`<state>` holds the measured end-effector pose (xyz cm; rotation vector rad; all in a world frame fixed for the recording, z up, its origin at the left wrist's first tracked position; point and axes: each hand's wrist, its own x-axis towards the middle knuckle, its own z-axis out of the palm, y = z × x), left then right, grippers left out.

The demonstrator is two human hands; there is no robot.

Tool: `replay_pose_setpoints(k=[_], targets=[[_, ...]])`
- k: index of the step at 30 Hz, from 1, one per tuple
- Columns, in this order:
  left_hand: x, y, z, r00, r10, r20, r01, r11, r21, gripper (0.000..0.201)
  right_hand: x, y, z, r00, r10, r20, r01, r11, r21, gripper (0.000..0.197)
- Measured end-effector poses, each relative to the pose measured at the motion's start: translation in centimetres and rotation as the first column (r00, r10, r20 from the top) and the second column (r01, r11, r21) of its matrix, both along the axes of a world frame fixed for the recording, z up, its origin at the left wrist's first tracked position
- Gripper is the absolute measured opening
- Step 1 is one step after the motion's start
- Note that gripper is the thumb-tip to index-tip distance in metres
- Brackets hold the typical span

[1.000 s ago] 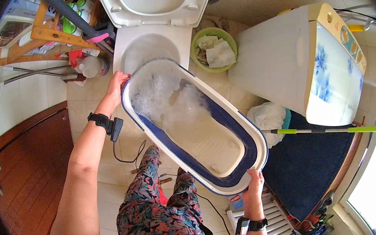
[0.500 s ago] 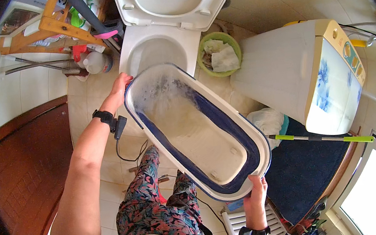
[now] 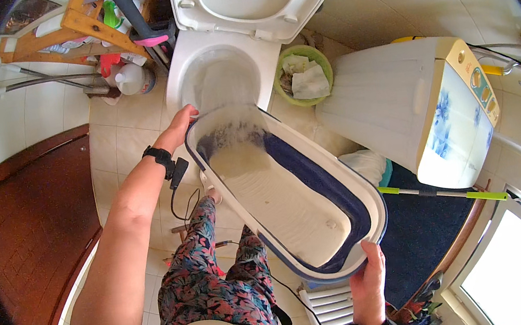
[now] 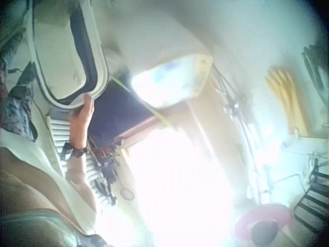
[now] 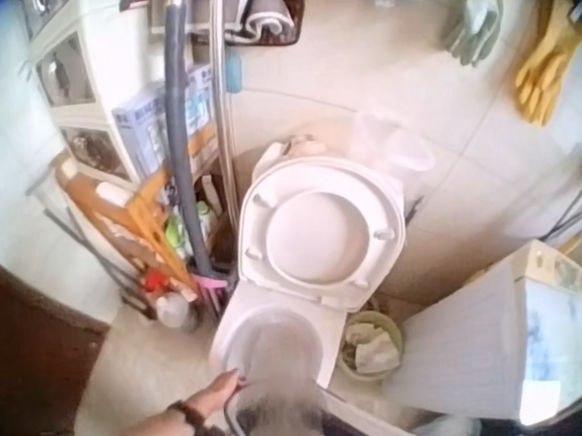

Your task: The person empties a mop bucket into the toilet, places the bucket beside the washing machine, and wipes the toilet rim with a cloth. They then mop the tiled floor around the toilet and washing machine using a green-handled mop.

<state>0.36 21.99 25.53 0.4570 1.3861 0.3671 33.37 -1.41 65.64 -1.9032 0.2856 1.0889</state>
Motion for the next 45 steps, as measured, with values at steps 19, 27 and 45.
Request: replay_pose_setpoints(k=[19,27,45], targets=[[1.3,-4.6,15.4,0.997,-0.052,0.06,0.001,0.768,0.64,0.029,-4.1,15.7,3.2,0.866,0.366,-0.342,-0.141,0.834,0.534,0.028],[2.8,-4.7,19.6,0.991,0.067,-0.115,0.056,0.568,0.821,0.025,-9.1,24.6,2.0,0.789,0.357,-0.499,0.037,0.784,0.62,0.047],[-0.7,7.4,11.7,0.995,0.077,-0.068,0.009,0.601,0.799,0.063,-10.6,38.5,-7.4,0.587,0.641,-0.495,-0.145,0.684,0.715,0.033]])
